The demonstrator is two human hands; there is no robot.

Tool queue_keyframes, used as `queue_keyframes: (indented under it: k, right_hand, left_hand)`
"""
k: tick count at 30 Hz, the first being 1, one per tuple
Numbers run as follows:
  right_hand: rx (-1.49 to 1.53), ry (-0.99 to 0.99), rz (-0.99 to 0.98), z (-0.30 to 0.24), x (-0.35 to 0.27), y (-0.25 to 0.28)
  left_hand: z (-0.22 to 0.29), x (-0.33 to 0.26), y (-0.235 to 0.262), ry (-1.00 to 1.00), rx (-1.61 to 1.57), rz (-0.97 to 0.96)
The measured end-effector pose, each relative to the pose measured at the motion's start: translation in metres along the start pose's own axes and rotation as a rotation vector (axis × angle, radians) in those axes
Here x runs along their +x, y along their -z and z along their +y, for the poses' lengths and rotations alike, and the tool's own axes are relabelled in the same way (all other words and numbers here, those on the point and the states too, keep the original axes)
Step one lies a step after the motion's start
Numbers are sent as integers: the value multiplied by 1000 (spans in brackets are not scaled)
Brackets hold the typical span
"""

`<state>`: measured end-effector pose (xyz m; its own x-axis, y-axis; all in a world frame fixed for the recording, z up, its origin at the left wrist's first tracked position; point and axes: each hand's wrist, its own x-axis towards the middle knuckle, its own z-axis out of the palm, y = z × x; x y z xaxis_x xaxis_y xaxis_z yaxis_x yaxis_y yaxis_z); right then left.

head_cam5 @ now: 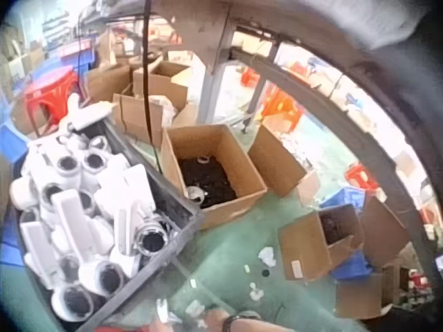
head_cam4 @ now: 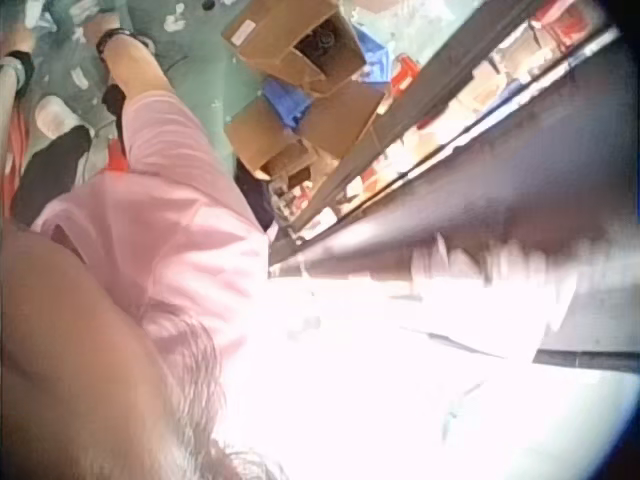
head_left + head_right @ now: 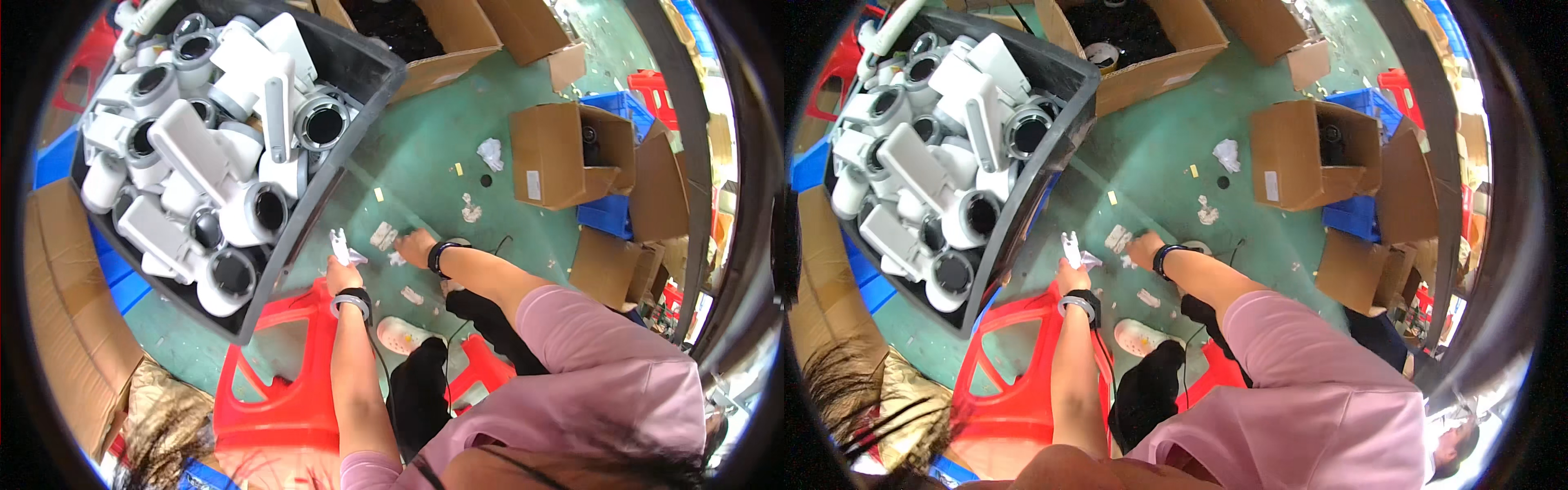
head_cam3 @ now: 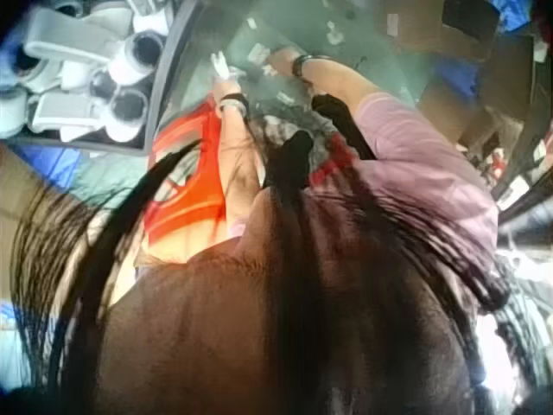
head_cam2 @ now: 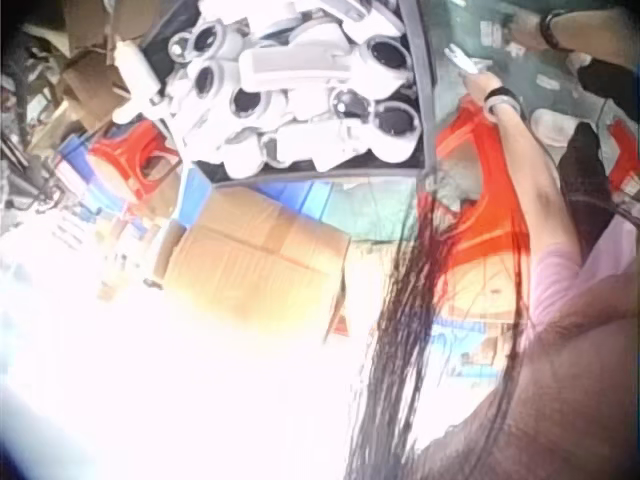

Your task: The recorder is assembling small plastic components, possibly for LED lights, on a production line.

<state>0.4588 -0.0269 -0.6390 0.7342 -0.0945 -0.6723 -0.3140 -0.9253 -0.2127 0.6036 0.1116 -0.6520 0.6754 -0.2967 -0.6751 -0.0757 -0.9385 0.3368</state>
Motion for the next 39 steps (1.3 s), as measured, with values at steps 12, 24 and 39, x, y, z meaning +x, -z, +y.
queue_keyframes:
  k: [12,24,39]
  right_hand:
    - [1408,-398,337,-119,-224,161]
    - [1825,-71,666,-202,-489,344]
    - [1434,-295,1468,-54,-785,276]
  left_hand:
    - [55,-270,155,-156,-967,-516]
    - [176,-502,300,-324,-951,-527]
    - [431,-692,239,-1010,-299,-569]
